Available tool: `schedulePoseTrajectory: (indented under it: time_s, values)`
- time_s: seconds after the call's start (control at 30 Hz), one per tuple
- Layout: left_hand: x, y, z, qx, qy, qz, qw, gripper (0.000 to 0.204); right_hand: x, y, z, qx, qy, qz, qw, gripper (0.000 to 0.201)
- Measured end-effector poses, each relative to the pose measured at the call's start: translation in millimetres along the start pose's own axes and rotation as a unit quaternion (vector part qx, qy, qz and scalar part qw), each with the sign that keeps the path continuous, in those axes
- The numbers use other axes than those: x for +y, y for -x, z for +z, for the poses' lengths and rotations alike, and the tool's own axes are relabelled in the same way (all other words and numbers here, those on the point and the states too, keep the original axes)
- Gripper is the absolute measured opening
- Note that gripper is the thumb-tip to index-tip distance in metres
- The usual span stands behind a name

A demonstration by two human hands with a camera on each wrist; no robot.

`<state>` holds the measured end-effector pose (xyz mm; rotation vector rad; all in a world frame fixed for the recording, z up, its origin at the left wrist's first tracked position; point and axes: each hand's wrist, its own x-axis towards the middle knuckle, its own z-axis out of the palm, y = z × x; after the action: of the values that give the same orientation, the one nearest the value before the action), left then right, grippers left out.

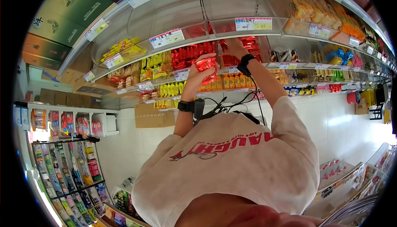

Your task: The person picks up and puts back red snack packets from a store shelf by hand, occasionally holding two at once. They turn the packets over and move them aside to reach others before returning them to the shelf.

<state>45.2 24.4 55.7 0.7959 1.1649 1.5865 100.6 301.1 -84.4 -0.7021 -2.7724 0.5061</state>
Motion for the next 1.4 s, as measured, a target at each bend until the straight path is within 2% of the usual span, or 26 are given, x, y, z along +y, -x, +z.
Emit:
schedulePoseTrajectory:
  time_s: [0.03,0.1,0.17,0.2,0.3,0.37,0.43,0.47,0.5,0.57,0.6,0.7,0.73,0.8,0.87,0.97,1.17,1.27,1.3,1.37,1.4]
  values:
    - [-2,-2,0,-0.003,0.006,-0.004,1.0,0.051,-3,2,0,-0.008,0.009,0.036,0.999,0.111]
    - [-11,-6,-1,-0.006,0.014,0.001,1.0,0.049,6,-4,12,0.001,0.039,0.04,0.998,0.118]
    - [-14,-9,2,0.004,0.022,-0.001,1.0,0.044,13,-6,21,0.058,0.063,0.012,0.996,0.094]
    - [-14,-9,6,0.017,0.027,-0.005,0.999,0.042,18,-3,23,0.11,0.072,-0.02,0.991,0.068]
    - [-4,-10,16,0.034,0.031,-0.004,0.999,0.036,7,14,-7,0.21,-0.048,-0.015,0.976,0.039]
    - [-7,-11,22,0.056,0.053,-0.015,0.997,0.036,0,39,-35,0.229,-0.167,-0.003,0.959,0.039]
    - [-12,-20,25,0.091,0.088,-0.036,0.991,0.039,-11,73,-67,0.252,-0.301,-0.063,0.918,0.039]
    - [-19,-26,26,0.1,0.056,-0.032,0.993,0.051,-27,93,-91,0.209,-0.336,0.001,0.918,0.039]
    - [-29,-35,24,0.125,0.059,-0.057,0.989,0.054,-42,113,-108,0.165,-0.37,0.067,0.912,0.04]
    - [-48,-46,21,0.175,0.066,-0.11,0.976,0.06,-65,141,-118,0.24,-0.388,0.029,0.889,0.041]
    - [-35,-44,34,0.083,0.054,-0.094,0.991,0.067,-69,146,-119,0.259,-0.395,-0.035,0.881,0.038]
    - [-36,-50,51,0.05,0.142,-0.099,0.984,0.067,-84,167,-123,0.238,-0.338,-0.076,0.908,0.039]
    - [-34,-51,62,0.06,0.17,-0.066,0.981,0.056,-92,173,-124,0.208,-0.35,-0.074,0.91,0.041]
    - [-37,-45,68,0.07,0.097,-0.028,0.992,0.048,-101,185,-123,0.23,-0.341,-0.068,0.909,0.042]
    - [-48,-55,54,0.047,0.132,-0.093,0.986,0.039,-99,193,-119,0.229,-0.339,-0.067,0.91,0.047]
    - [-41,-42,64,-0.026,0.207,-0.082,0.975,0.041,-102,201,-124,0.219,-0.38,-0.065,0.896,0.045]
    - [-36,-31,54,0.015,0.2,-0.048,0.978,0.043,-114,187,-115,0.244,-0.365,-0.132,0.889,0.042]
    - [-26,-22,40,0.047,0.151,-0.035,0.987,0.045,-118,177,-115,0.264,-0.404,-0.097,0.871,0.037]
    - [-21,-18,37,0.057,0.127,-0.033,0.99,0.046,-110,170,-114,0.239,-0.415,-0.053,0.876,0.035]
    - [-11,-7,27,0.079,0.087,-0.021,0.993,0.047,-69,147,-108,0.182,-0.434,0.037,0.882,0.03]
    - [-9,-2,23,0.09,0.068,-0.015,0.994,0.048,-41,135,-97,0.17,-0.367,0.043,0.914,0.028]
